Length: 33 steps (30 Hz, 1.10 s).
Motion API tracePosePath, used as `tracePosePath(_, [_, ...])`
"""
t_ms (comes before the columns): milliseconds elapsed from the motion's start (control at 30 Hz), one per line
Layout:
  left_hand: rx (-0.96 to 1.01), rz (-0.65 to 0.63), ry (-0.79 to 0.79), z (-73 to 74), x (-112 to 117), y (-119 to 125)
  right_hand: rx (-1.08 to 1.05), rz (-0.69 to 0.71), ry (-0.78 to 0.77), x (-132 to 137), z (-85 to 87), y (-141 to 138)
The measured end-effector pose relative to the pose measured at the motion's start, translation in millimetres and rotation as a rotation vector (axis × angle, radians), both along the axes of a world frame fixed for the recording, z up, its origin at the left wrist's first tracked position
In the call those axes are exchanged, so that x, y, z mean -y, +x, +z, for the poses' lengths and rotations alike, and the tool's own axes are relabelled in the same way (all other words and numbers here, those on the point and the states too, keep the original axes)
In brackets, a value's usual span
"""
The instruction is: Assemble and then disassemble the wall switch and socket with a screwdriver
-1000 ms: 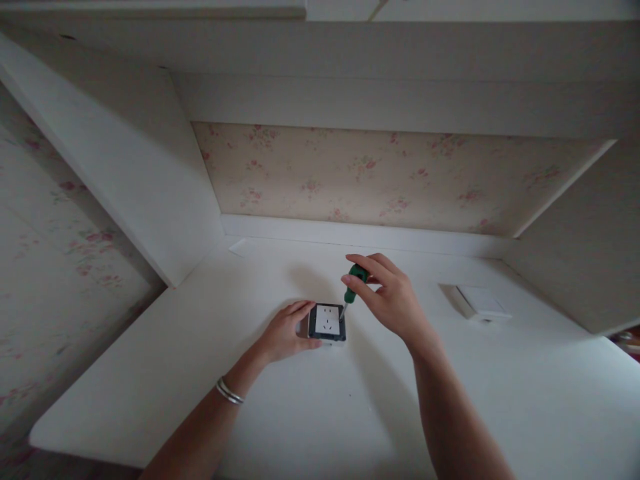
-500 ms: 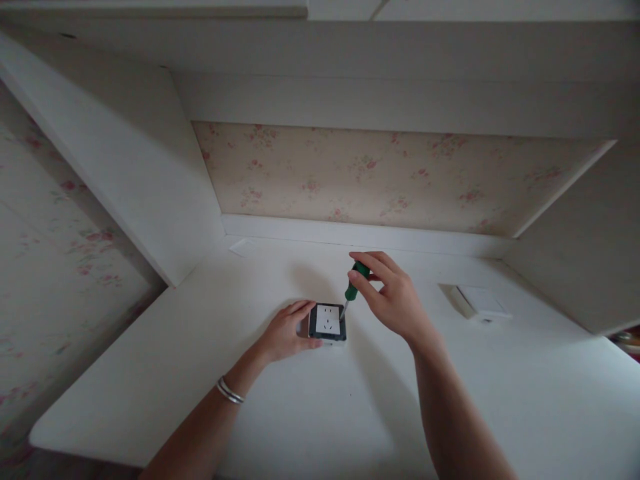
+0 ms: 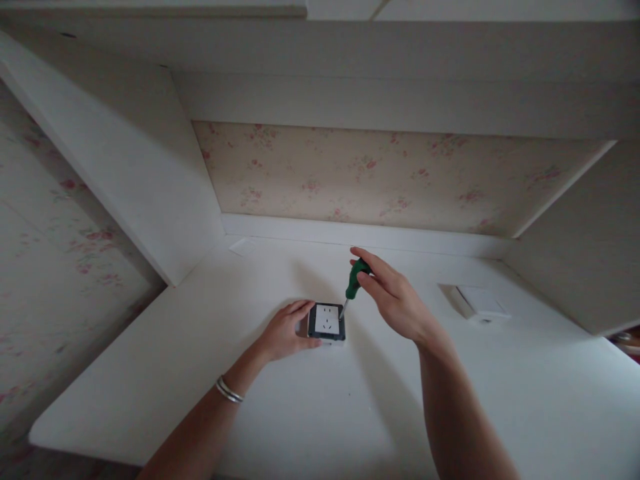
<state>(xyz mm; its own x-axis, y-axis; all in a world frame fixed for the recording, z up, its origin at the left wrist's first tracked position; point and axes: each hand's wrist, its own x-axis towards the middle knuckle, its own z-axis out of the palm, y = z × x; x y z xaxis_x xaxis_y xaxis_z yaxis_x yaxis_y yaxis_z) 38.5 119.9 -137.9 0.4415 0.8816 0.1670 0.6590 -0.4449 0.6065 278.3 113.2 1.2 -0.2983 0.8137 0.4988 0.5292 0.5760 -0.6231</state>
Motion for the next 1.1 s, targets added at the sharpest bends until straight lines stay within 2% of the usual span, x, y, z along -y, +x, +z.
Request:
tracePosePath(67, [0.009,-0.001,0.001,-0.4,-0.1,-0.2,0.002,0.01,0.009,0.4,0.1,-0.3])
tracePosePath(233, [0.011,-0.009,0.014,-2.4,-0.7,-1.0,0.029,-0.088,0.027,0.5,-0.1,-1.1])
tracePosePath(400, [0.003,-0.002,0.013,-3.7,-0.9,-1.6,0.04,-0.043,-0.014,0.5,0.1,1.5])
tracePosePath(600, [-0.003,-0.002,0.011,-2.3,-0.3,-0.8,0.169,-0.203,0.103,5.5,4.1,-4.9])
tracePosePath(733, [0.003,0.002,0.003,-3.1,-1.0,-1.1,0.365,-0.186,0.039,9.5,21.6,-3.3])
tracePosePath(900, [0.023,-0.007,0.023,-5.1,-1.3,-2.2,0.797,-0.052,-0.068,-1.0,61.8,-5.3])
tracePosePath(1000, [0.035,-0.01,0.03,-6.7,-1.5,-2.9,1.066,-0.122,-0.088,-12.7,79.9,-18.6])
tracePosePath(1100, [0.044,-0.02,0.04,-7.3,-1.6,-3.3,1.183,-0.122,-0.097,-24.1,87.2,-35.1])
